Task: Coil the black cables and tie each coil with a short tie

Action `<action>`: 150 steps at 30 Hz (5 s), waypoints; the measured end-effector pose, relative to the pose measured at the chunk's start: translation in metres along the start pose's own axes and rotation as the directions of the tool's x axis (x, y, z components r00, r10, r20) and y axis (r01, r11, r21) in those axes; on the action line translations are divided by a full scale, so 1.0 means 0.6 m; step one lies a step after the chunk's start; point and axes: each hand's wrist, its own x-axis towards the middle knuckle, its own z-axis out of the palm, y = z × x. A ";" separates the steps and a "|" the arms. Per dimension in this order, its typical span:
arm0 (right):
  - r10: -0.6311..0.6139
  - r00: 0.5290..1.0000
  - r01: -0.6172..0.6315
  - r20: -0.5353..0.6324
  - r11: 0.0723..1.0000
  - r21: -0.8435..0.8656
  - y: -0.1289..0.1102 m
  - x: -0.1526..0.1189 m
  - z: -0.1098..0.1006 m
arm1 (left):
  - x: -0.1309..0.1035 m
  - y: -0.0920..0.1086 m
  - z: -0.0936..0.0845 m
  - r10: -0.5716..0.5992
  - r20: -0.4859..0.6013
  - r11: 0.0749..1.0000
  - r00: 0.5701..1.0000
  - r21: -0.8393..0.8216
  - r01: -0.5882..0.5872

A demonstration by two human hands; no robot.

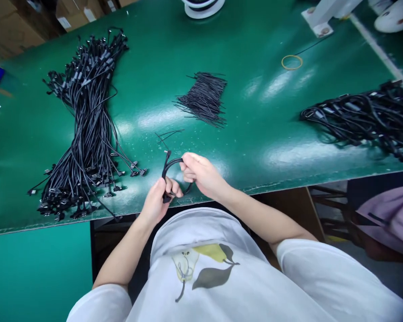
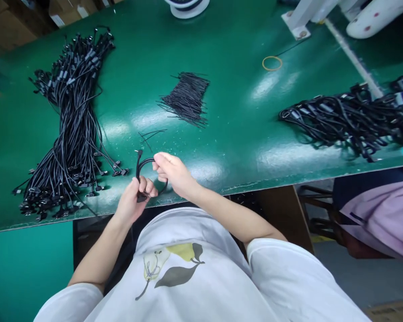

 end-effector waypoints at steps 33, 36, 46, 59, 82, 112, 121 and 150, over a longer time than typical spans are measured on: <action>0.086 0.975 -0.094 0.205 0.995 0.025 -0.005 0.003 0.012 | -0.021 -0.026 0.014 -0.505 0.320 0.800 0.802 -0.174 0.574; -0.054 0.990 0.072 0.132 0.988 -0.133 0.003 0.008 -0.004 | -0.015 -0.030 0.024 -0.463 0.237 0.826 0.854 -0.234 0.512; -0.469 0.644 0.665 0.605 -0.049 -0.745 -0.003 -0.029 -0.055 | 0.016 -0.016 0.015 -0.322 0.034 0.940 0.946 -0.104 0.323; 0.060 0.622 0.711 0.781 -0.462 -0.531 -0.041 -0.038 -0.116 | 0.007 -0.028 -0.003 -0.429 0.196 0.881 0.882 0.306 0.361; 0.063 0.687 0.725 0.724 -0.140 -0.675 -0.065 -0.016 -0.117 | 0.025 -0.033 -0.023 -0.376 0.118 0.827 0.919 0.491 0.275; -0.514 0.835 -0.131 -0.194 0.156 -0.979 -0.125 0.069 -0.225 | 0.035 -0.027 -0.004 -0.120 -0.039 0.986 0.992 0.109 0.124; -0.207 0.916 0.366 0.344 0.080 -0.927 -0.022 -0.061 -0.083 | 0.059 -0.038 0.016 -0.026 -0.012 0.976 1.000 0.214 0.028; 0.053 0.432 0.628 0.900 -0.734 -0.258 -0.036 -0.021 -0.063 | 0.036 -0.060 0.022 -0.226 -0.055 0.971 0.973 0.072 0.229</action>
